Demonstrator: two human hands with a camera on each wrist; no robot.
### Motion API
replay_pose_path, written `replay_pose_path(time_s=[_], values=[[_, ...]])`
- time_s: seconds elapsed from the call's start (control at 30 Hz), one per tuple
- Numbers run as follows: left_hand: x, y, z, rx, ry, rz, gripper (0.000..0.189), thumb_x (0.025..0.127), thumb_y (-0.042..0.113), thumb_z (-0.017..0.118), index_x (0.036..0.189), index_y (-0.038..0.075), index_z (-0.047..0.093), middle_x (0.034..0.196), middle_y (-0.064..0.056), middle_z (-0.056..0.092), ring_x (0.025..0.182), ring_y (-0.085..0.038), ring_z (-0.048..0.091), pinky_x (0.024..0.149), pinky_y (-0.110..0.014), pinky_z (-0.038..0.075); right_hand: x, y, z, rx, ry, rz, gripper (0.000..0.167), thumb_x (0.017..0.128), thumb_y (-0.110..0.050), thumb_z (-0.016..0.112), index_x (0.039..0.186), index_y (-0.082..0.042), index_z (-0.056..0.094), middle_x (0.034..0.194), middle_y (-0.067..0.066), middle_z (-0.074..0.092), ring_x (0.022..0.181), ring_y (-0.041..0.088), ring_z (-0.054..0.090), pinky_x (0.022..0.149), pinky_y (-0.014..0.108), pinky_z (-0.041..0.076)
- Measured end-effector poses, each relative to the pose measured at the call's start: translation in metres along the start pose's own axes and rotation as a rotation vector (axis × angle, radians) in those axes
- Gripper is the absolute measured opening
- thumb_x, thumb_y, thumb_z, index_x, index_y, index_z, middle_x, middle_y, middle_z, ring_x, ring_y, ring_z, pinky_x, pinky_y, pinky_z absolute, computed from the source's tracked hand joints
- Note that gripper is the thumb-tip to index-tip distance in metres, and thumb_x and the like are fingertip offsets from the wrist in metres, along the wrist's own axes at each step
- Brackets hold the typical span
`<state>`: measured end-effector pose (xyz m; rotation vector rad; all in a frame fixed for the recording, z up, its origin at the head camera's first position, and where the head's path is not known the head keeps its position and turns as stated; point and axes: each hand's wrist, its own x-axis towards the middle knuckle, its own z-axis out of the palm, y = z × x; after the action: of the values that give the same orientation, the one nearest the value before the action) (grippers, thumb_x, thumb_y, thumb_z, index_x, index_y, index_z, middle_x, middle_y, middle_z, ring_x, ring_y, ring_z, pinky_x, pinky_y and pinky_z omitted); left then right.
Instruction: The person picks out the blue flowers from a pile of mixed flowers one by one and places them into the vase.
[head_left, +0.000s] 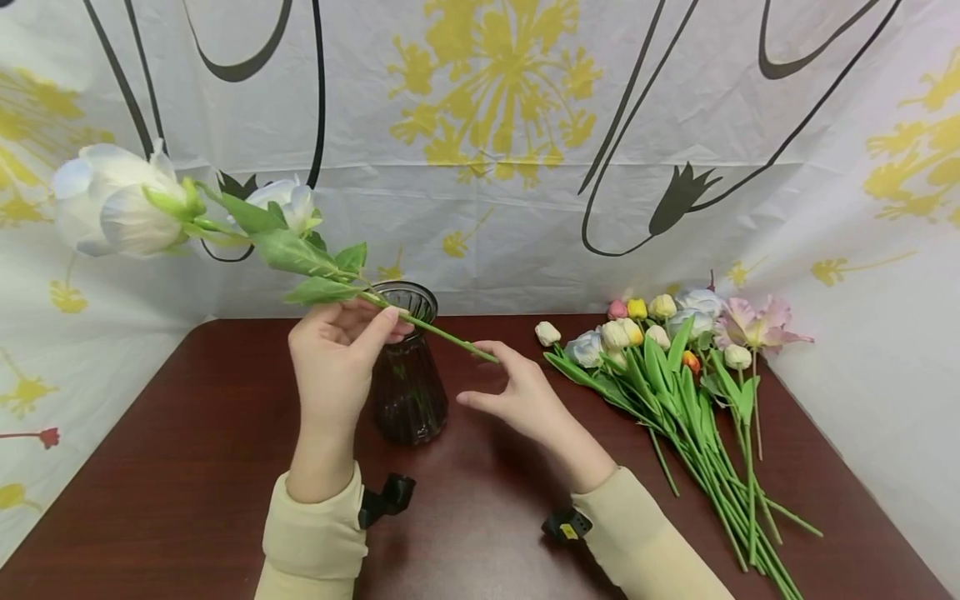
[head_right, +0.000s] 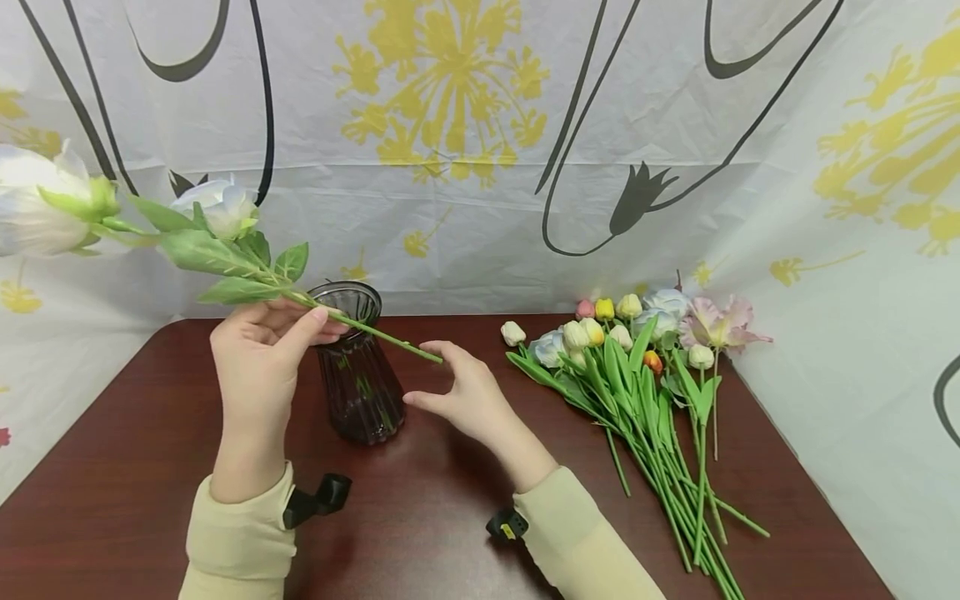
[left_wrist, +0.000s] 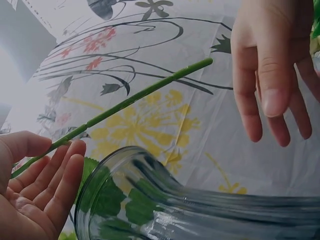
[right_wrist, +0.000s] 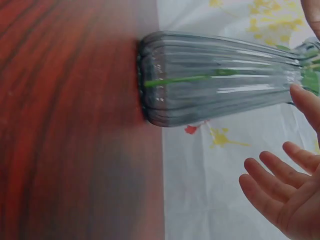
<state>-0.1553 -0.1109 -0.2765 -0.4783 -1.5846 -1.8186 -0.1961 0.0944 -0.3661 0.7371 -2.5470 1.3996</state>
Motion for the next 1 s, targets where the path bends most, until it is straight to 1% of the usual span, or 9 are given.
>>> replay_pose_path(time_s=[0.1,0.23,0.37,0.47,0.63,0.7,0.9,1.0], values=[[0.001,0.001,-0.001,-0.001,0.019,0.024,0.008,0.082,-0.012,0.068,0.084,-0.017,0.063,0.075,-0.013,0.068,0.062,-0.019,0.068,0.060,-0.030,0.056,0.001,0.001,0.006,0.010,0.004,-0.014,0.060,0.075,-0.022,0.084,0.127,-0.013,0.057,0.117,0.001,0.062,0.106,0.020,0.060,0.086,0.042,0.049],[0.003,0.003,-0.004,0.003,0.045,0.055,0.007,0.081,-0.013,0.068,0.083,-0.017,0.063,0.073,-0.010,0.068,0.061,-0.017,0.067,0.060,-0.028,0.055,0.001,0.001,0.013,0.036,-0.002,-0.035,0.059,0.075,-0.020,0.084,0.127,-0.010,0.057,0.120,0.002,0.061,0.108,0.022,0.060,0.088,0.038,0.048],[0.004,0.005,-0.006,0.027,0.080,0.060,0.008,0.082,-0.011,0.069,0.083,-0.017,0.063,0.073,-0.009,0.068,0.061,-0.016,0.067,0.060,-0.026,0.054,0.002,0.004,0.021,0.045,-0.019,-0.047,0.062,0.075,-0.020,0.084,0.129,-0.008,0.055,0.124,0.005,0.060,0.111,0.028,0.058,0.091,0.044,0.047],[0.004,0.004,-0.008,0.047,0.104,0.064,0.007,0.082,-0.011,0.068,0.083,-0.016,0.063,0.073,-0.009,0.068,0.060,-0.016,0.067,0.060,-0.026,0.054,0.003,0.004,0.027,0.046,-0.037,-0.031,0.066,0.075,-0.021,0.084,0.132,-0.008,0.053,0.125,0.006,0.059,0.111,0.029,0.058,0.093,0.047,0.045],[0.006,0.002,-0.012,0.075,0.136,0.104,0.007,0.082,-0.012,0.068,0.084,-0.017,0.063,0.073,-0.008,0.068,0.059,-0.017,0.066,0.059,-0.027,0.055,0.006,0.002,0.035,0.019,-0.060,-0.012,0.072,0.076,-0.024,0.083,0.137,-0.009,0.049,0.128,0.007,0.057,0.111,0.023,0.058,0.092,0.043,0.046],[0.006,0.002,-0.013,0.088,0.149,0.117,0.010,0.082,-0.010,0.069,0.085,-0.018,0.063,0.074,-0.008,0.068,0.059,-0.017,0.066,0.059,-0.026,0.055,0.007,0.002,0.038,0.016,-0.072,-0.013,0.074,0.077,-0.025,0.083,0.139,-0.011,0.047,0.128,0.006,0.057,0.111,0.022,0.058,0.092,0.042,0.046],[0.007,0.002,-0.016,0.070,0.166,0.135,0.005,0.082,-0.010,0.069,0.086,-0.012,0.067,0.077,-0.013,0.067,0.060,-0.019,0.065,0.061,-0.028,0.055,0.008,0.005,0.046,0.045,-0.088,-0.019,0.079,0.076,-0.024,0.083,0.142,-0.012,0.043,0.126,0.006,0.058,0.111,0.025,0.058,0.093,0.045,0.046],[0.008,0.003,-0.017,0.052,0.173,0.143,0.007,0.082,-0.009,0.069,0.087,-0.013,0.066,0.077,-0.014,0.067,0.059,-0.020,0.065,0.060,-0.029,0.055,0.009,0.007,0.049,0.039,-0.101,-0.012,0.081,0.076,-0.024,0.084,0.143,-0.013,0.041,0.127,0.005,0.057,0.113,0.024,0.057,0.093,0.043,0.045]])
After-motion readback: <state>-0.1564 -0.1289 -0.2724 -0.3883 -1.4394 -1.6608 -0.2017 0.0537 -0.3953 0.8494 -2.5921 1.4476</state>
